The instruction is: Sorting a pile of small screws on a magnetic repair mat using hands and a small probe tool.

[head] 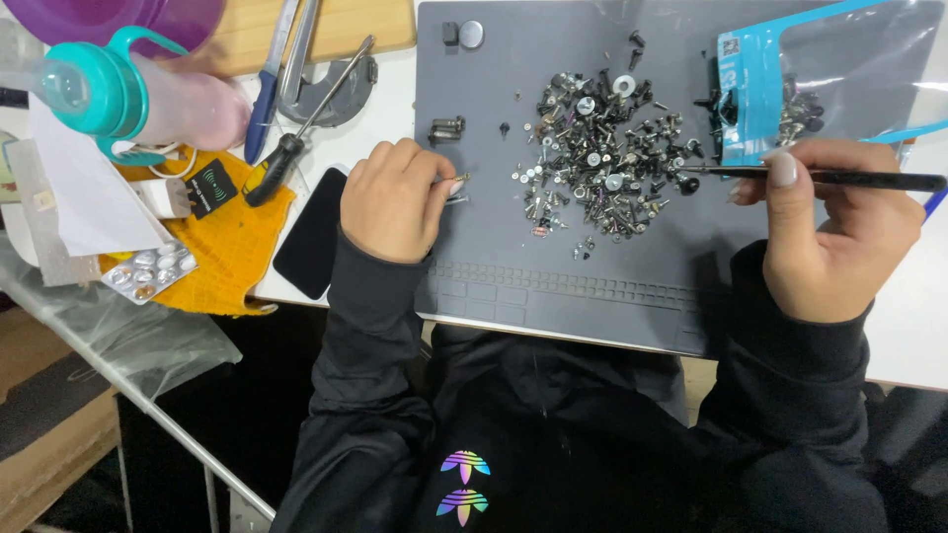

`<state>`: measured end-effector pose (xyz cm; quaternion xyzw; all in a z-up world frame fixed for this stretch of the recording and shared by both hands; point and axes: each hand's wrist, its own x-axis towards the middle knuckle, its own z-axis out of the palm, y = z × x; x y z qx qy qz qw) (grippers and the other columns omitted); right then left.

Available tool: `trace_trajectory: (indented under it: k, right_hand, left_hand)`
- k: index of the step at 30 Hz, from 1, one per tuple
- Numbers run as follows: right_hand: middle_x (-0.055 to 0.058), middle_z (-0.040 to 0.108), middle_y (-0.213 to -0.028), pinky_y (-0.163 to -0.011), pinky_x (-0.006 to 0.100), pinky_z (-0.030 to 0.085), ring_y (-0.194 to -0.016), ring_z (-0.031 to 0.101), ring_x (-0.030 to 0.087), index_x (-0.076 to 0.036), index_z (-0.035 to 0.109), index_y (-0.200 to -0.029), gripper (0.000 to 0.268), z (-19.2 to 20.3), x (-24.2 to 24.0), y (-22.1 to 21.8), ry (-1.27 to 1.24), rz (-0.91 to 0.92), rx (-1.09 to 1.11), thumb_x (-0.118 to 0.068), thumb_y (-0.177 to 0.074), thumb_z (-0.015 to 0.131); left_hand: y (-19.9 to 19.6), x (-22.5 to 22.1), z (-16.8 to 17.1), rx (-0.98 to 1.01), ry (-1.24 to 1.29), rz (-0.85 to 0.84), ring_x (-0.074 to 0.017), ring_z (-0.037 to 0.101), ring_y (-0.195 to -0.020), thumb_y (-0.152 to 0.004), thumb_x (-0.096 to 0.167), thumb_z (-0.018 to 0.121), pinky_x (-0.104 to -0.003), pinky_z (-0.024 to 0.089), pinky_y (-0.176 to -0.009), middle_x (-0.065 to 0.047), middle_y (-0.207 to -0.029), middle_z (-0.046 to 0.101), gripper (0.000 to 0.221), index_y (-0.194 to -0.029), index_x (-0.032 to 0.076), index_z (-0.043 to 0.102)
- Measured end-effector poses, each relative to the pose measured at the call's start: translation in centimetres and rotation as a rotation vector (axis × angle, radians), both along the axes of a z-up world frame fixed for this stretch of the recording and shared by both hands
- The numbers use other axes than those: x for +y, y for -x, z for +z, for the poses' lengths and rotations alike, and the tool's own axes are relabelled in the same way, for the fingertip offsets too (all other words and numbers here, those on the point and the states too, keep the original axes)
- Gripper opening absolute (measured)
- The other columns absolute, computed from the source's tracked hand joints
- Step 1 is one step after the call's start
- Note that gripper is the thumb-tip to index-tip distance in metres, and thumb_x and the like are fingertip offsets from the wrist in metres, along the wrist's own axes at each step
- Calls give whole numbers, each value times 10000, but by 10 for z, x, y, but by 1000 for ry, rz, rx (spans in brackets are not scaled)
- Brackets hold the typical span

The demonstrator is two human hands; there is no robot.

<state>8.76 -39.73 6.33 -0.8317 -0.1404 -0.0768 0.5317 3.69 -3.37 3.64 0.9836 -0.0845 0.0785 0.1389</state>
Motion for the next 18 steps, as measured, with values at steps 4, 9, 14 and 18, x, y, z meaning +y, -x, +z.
trace_trajectory:
  k: [4,9,14,18]
  right_hand:
    - [303,687,-965,-871,395,551,-927,733,367,176,571,-1217,232,-2,2,1,-1,14,1,-24,-1332,595]
    - [273,690,-972,-872,384,535,-932,723,344,149,571,-1229,218,-3,2,1,23,4,18,-27,-1355,596]
    - [311,644,-1029,-897,412,552,-922,732,384,169,562,-1269,173,-10,2,5,-26,-10,13,32,-1371,593]
    - [324,641,-1025,-949,424,550,-935,710,388,169,535,-1278,186,-15,0,5,-53,12,15,17,-1379,570]
  left_hand:
    - [7,10,-21,85,-14,35,-283,584,-851,-979,220,705,-426,453,-681,-3,-930,628,57,-944,176,702]
    - [6,14,-32,124,16,38,-270,592,-868,-978,295,742,-422,468,-686,7,-956,645,116,-976,189,695]
    - [11,22,-28,117,55,16,-296,591,-920,-883,413,881,-430,492,-692,-43,-1044,606,433,-1164,138,697]
    - [16,24,-25,100,115,-17,-315,621,-972,-900,544,829,-433,519,-749,-95,-1106,606,558,-1217,105,693]
